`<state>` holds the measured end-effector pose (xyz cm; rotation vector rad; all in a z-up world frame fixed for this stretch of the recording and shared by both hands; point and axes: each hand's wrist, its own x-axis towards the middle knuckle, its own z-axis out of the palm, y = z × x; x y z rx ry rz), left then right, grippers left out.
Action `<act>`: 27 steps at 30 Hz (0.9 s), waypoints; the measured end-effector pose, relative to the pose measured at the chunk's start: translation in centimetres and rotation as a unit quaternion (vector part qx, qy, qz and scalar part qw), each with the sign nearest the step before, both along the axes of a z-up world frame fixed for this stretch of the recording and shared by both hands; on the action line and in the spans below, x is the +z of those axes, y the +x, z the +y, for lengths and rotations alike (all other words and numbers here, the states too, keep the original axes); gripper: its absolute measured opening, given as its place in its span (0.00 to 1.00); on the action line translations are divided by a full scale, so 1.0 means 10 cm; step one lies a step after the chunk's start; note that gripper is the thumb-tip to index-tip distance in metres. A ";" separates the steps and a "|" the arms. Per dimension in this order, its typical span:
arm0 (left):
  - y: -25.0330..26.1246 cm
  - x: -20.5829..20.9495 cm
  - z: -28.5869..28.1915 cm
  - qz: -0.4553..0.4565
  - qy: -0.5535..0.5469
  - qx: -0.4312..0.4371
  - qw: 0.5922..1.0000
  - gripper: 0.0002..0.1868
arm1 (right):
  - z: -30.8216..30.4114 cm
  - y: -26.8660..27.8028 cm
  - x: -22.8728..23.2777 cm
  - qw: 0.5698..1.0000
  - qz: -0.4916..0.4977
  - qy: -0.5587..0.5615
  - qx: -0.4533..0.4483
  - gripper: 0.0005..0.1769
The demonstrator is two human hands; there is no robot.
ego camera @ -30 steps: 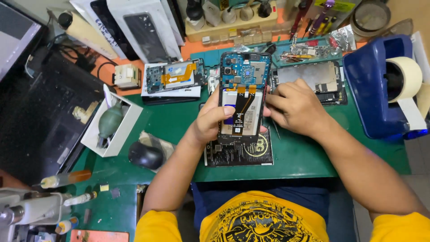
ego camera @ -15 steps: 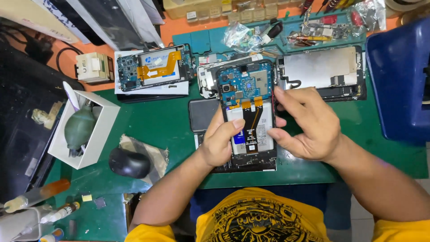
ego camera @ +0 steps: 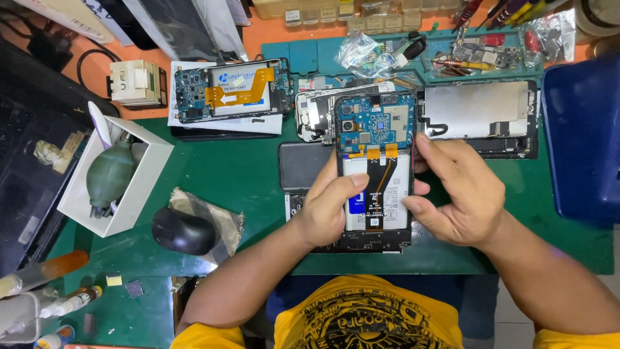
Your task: Removing the motherboard from a mobile phone using a screwdriver and manual prying
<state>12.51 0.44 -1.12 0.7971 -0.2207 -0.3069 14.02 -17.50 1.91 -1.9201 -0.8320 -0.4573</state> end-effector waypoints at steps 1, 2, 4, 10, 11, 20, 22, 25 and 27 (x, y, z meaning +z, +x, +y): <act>-0.01 0.00 0.00 0.000 -0.001 0.000 1.000 0.18 | 0.00 0.01 -0.01 1.000 0.000 -0.001 0.000 0.28; -0.02 0.01 0.00 0.004 0.007 0.000 1.000 0.18 | 0.00 0.01 -0.01 1.000 0.016 0.017 -0.008 0.28; -0.03 0.15 -0.01 0.010 0.015 -0.004 1.000 0.18 | 0.00 -0.01 -0.01 0.999 0.034 0.036 -0.018 0.28; -0.06 0.35 -0.04 0.064 0.015 -0.176 0.982 0.28 | -0.08 -0.06 -0.03 0.896 0.367 0.247 0.031 0.25; -0.05 0.38 -0.04 0.017 0.074 -0.172 0.982 0.27 | -0.08 -0.06 -0.02 0.896 0.377 0.235 0.008 0.22; -0.06 0.38 -0.07 -0.053 0.225 -0.146 0.962 0.22 | -0.05 -0.04 0.00 0.908 0.376 0.174 -0.060 0.11; -0.07 0.38 -0.08 -0.041 0.190 -0.156 0.969 0.23 | -0.06 -0.03 0.01 0.907 0.378 0.175 -0.065 0.12; -0.10 0.39 -0.09 0.094 0.052 -0.200 0.974 0.28 | -0.07 -0.05 0.02 0.899 0.395 0.182 -0.050 0.11; -0.12 0.41 -0.09 0.182 -0.037 -0.194 0.963 0.29 | -0.07 -0.06 0.01 0.877 0.416 0.239 -0.008 0.20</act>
